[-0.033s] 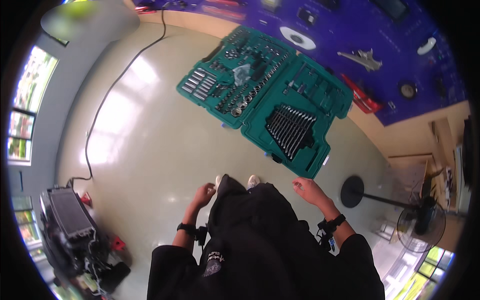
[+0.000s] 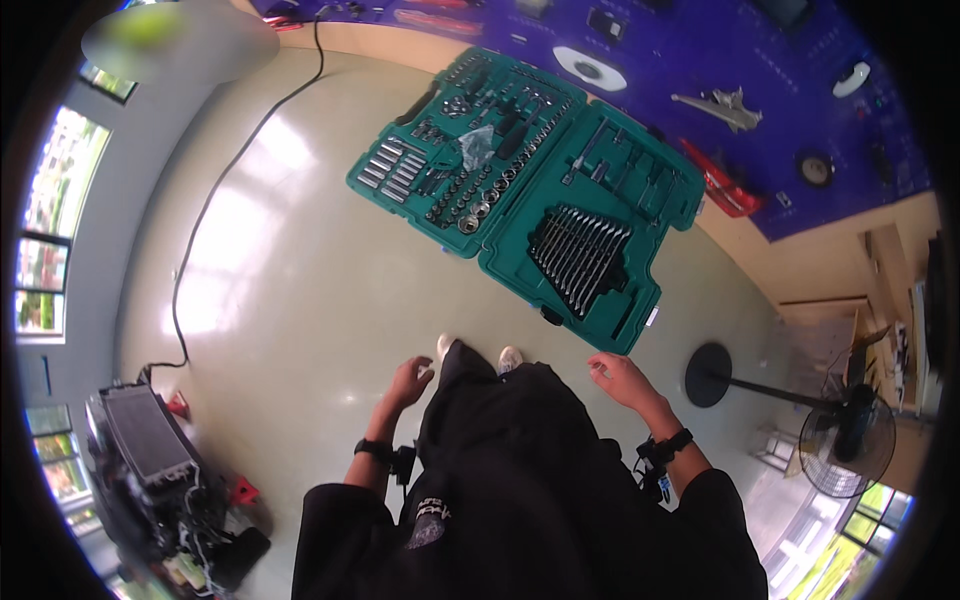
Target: The person selects a socket and ratchet from a tool kit and walks to an electric vehicle. They use the ratchet to remove bolts from a metal cover on the vehicle's power unit, then place the cover back onto the unit.
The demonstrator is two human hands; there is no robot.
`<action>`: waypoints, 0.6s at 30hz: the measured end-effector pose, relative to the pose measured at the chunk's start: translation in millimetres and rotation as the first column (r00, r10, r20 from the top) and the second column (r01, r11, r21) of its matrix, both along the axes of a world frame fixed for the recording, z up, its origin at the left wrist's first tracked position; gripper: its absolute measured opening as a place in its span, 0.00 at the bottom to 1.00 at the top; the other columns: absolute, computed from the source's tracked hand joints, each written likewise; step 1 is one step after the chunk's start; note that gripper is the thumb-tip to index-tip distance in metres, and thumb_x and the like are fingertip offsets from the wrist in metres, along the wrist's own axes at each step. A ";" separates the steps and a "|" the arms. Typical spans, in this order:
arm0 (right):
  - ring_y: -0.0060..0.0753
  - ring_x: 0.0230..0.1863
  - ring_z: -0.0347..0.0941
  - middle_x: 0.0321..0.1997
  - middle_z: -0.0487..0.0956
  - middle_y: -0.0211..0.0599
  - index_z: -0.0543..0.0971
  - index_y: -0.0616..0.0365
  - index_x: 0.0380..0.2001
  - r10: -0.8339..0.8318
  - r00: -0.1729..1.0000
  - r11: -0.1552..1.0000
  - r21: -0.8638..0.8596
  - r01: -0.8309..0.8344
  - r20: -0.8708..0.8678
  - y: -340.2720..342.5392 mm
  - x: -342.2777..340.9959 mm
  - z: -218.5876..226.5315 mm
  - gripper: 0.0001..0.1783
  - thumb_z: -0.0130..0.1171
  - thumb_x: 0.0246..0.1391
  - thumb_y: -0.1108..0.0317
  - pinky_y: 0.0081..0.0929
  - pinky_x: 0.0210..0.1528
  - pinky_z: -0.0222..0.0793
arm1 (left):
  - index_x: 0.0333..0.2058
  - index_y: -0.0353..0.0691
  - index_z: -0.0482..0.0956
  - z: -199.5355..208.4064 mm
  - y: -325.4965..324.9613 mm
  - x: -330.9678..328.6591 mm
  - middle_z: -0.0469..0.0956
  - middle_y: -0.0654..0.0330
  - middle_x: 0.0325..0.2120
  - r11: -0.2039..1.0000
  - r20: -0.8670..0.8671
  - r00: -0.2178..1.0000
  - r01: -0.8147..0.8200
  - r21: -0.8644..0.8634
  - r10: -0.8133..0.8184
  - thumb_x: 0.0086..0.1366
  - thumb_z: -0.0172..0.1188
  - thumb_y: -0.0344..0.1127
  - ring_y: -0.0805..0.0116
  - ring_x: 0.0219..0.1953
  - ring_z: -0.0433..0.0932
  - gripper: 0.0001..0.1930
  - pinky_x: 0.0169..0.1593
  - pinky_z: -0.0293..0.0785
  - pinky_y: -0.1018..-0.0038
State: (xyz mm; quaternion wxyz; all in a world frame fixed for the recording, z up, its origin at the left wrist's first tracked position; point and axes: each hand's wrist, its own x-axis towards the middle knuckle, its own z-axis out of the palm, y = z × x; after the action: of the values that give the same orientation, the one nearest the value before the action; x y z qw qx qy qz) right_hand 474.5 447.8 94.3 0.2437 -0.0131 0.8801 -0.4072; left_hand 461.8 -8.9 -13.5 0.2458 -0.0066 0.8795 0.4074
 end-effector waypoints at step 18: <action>0.37 0.42 0.78 0.45 0.81 0.42 0.77 0.62 0.46 -0.560 0.788 0.820 0.032 0.572 0.255 -54.3 -45.8 11.2 0.13 0.58 0.59 0.69 0.33 0.46 0.73 | 0.45 0.42 0.77 64.0 93.9 -364.3 0.75 0.55 0.43 0.853 -0.444 0.728 0.435 -0.289 -0.522 0.56 0.59 0.27 0.52 0.48 0.72 0.16 0.54 0.66 0.58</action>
State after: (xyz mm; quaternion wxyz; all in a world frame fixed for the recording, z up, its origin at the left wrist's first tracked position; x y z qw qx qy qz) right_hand 428.7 393.5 105.5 0.2202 0.2971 0.7954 -0.4801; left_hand 97.5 85.0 50.5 0.1009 0.3080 0.9143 0.2428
